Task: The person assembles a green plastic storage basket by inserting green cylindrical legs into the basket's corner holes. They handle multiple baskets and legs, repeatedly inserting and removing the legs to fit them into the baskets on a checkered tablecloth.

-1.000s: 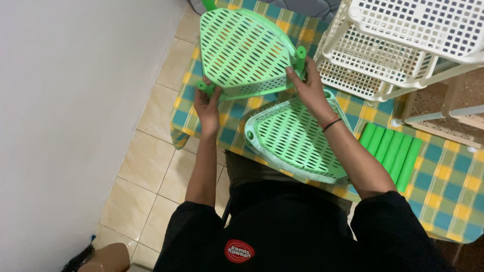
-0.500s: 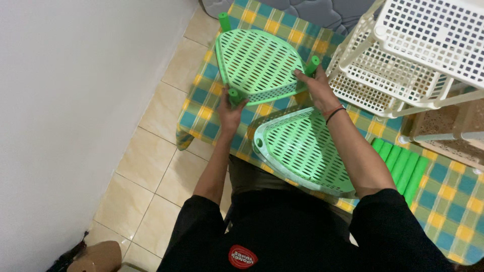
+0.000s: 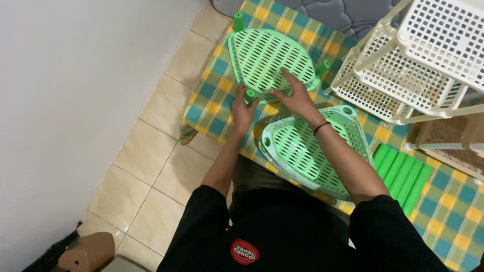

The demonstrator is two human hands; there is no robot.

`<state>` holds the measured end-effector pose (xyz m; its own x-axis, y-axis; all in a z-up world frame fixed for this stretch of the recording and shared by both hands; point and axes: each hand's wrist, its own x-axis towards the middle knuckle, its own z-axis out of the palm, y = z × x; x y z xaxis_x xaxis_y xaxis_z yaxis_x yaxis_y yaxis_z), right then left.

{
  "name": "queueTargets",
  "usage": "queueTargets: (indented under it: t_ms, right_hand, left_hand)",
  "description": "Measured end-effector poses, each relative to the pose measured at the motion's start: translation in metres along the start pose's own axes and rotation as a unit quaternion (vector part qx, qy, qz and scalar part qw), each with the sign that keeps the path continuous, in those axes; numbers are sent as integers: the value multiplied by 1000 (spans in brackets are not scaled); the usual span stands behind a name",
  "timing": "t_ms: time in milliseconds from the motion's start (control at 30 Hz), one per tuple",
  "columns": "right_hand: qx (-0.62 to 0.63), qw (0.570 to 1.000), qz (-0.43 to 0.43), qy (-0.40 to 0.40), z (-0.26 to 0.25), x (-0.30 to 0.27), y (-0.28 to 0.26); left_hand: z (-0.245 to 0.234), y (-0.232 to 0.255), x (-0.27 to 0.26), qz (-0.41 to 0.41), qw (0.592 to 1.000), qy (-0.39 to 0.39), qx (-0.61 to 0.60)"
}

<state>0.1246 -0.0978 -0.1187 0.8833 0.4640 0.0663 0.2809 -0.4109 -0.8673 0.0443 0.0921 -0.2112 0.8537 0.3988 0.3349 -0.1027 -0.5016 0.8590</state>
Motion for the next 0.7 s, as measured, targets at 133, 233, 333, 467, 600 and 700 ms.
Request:
queueTargets:
  t_ms: [133, 233, 333, 467, 600, 700]
  right_hand:
    - [-91, 989, -77, -84, 24, 9, -25]
    - [-150, 979, -125, -66, 44, 10, -34]
    - [-219, 965, -120, -81, 57, 14, -35]
    - [-285, 949, -118, -64, 73, 21, -32]
    - [-291, 948, -122, -45, 81, 19, -28]
    - [-299, 945, -128, -40, 83, 16, -27]
  left_hand:
    - [-13, 7, -6, 10, 1000, -4, 20]
    - [-22, 14, -8, 23, 999, 10, 47]
    - [-27, 17, -6, -35, 999, -24, 25]
    - [-27, 15, -1, 11, 996, -42, 83]
    - [-21, 10, -2, -3, 993, -46, 112]
    - [-15, 2, -2, -13, 989, -54, 140]
